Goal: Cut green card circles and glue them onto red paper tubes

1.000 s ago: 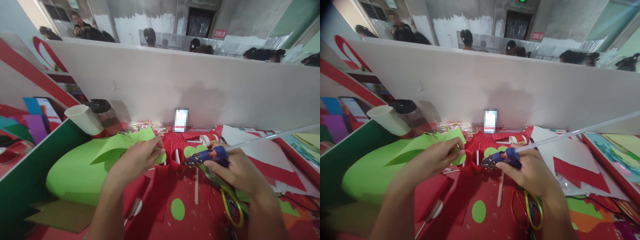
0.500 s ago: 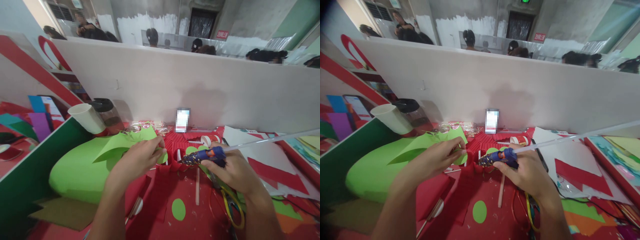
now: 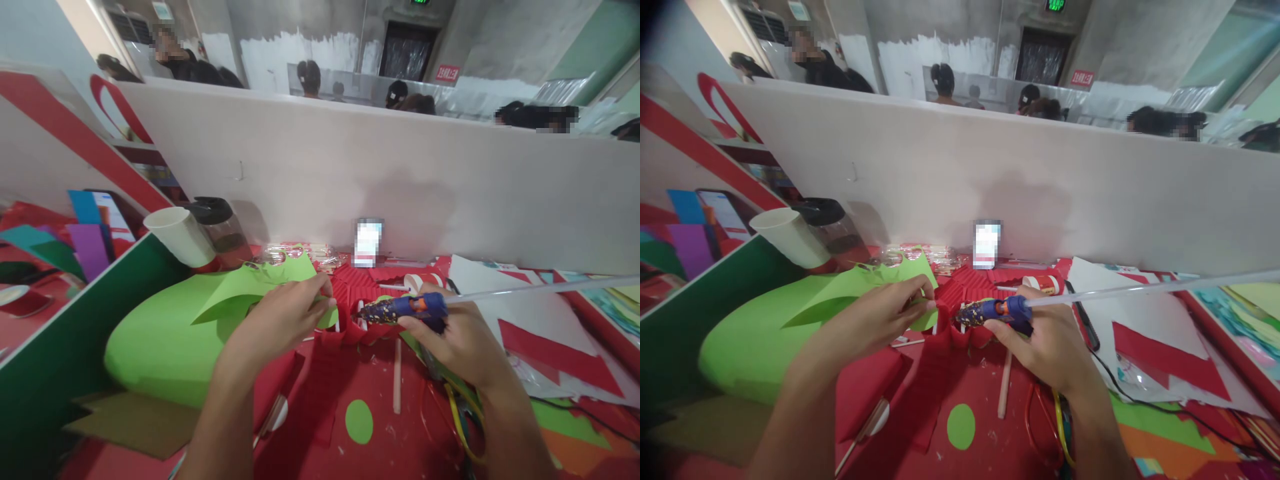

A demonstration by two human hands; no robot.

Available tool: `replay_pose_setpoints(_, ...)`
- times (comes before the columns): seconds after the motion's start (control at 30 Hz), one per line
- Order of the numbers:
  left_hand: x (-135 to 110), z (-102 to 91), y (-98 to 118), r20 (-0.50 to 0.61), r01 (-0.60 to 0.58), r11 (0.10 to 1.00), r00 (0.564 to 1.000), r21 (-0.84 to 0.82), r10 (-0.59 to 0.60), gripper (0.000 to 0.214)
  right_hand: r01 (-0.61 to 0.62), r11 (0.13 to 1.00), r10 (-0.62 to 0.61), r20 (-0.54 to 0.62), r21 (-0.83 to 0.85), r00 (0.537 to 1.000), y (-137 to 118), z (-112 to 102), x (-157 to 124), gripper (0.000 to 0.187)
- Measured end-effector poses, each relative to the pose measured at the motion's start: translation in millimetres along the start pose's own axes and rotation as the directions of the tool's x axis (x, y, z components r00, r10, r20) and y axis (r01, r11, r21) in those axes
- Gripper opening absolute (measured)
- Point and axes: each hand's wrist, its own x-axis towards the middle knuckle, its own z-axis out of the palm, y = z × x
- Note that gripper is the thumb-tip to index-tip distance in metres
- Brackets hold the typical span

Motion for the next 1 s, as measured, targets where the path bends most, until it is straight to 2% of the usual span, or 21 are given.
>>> replay_pose_setpoints(0.4,0.0,-0.8,1.1,0.006,0.011,1.0,1.0,0.004,-0.011,0.013,-0.07,0.997,0.067,-0.078,-0.031,0.995,0.0,6.0,3.0,0.041)
replay_pose_setpoints(0.53,0.2,-0.4,1.5,0.005,0.007,1.0,1.0,0.006,-0.007,0.013,-0.085,0.996,0.085,-0.031,0.016,0.996,-2.5,4.6,2.7,0.036)
replay_pose_setpoints(0.77,-1.2,0.5,1.0,0.002,-0.003,1.0,1.0,0.009,0.003,0.012,-0.021,1.0,0.021,0.041,0.014,0.999,-3.5,-1.6,1.3,0.035)
replay_pose_setpoints(1.0,1.4,-0.6,1.1,0.002,0.003,1.0,1.0,0.013,-0.003,0.011,-0.038,0.999,0.034,0.094,0.036,0.995,1.2,-8.7,-1.9,0.03)
